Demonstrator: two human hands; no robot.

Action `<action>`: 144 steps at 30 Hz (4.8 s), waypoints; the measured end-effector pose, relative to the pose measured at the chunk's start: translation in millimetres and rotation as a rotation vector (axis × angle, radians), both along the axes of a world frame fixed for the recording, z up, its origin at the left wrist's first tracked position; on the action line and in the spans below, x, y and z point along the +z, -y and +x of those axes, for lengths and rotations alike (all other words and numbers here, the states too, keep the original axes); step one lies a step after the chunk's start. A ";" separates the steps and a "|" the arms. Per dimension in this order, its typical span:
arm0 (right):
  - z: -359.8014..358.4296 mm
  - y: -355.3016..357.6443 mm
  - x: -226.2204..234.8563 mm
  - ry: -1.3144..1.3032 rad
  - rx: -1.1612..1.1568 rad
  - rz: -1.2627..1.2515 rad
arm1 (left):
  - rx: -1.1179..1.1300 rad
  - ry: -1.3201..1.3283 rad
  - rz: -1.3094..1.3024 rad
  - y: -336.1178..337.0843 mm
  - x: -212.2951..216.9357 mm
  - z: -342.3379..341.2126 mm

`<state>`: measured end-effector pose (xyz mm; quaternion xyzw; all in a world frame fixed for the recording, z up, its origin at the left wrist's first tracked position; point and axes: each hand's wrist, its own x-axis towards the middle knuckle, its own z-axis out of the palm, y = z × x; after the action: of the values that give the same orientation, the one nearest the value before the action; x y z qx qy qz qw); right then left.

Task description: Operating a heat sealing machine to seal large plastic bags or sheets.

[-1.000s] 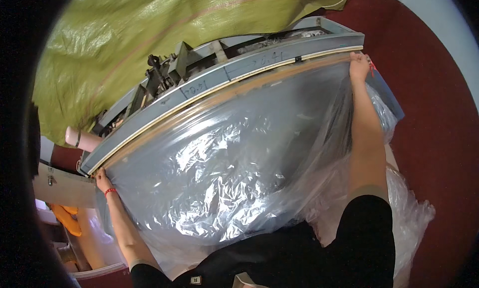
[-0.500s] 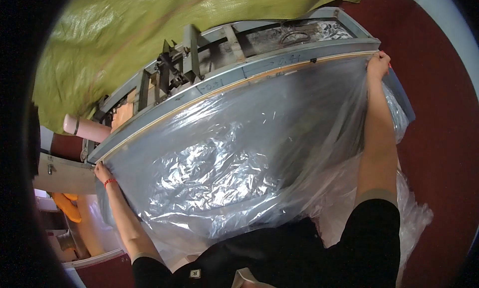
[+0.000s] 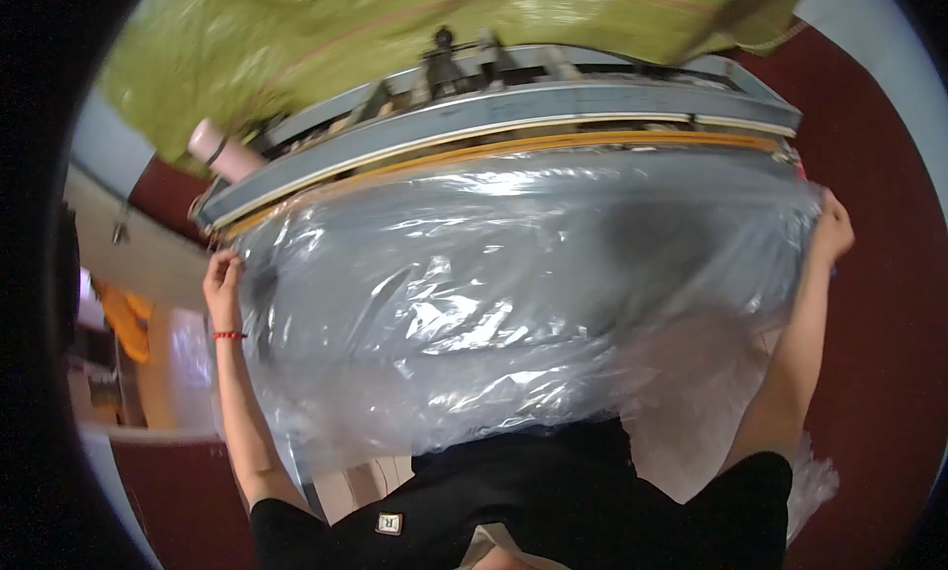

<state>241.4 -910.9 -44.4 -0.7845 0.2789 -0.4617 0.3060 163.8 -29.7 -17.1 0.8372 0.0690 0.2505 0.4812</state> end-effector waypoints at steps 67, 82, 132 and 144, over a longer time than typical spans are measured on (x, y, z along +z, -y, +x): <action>5.4 64.0 -52.6 -0.175 0.005 0.152 | 0.375 -0.757 1.124 -110.2 -37.3 92.8; 4.1 63.6 -55.9 0.233 0.297 0.322 | -1.191 -0.829 -0.718 677.8 -22.8 57.4; -15.9 97.5 -42.5 -0.014 0.351 0.415 | 0.032 -0.054 0.630 146.8 -45.1 37.1; -92.3 190.1 -4.1 -0.101 0.568 0.436 | 0.092 -0.134 0.535 131.7 -55.6 48.0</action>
<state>149.1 -1100.9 -48.5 -0.7690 0.1563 -0.2485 0.5679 211.8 -161.4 -72.7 0.9451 0.0700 0.2258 0.2254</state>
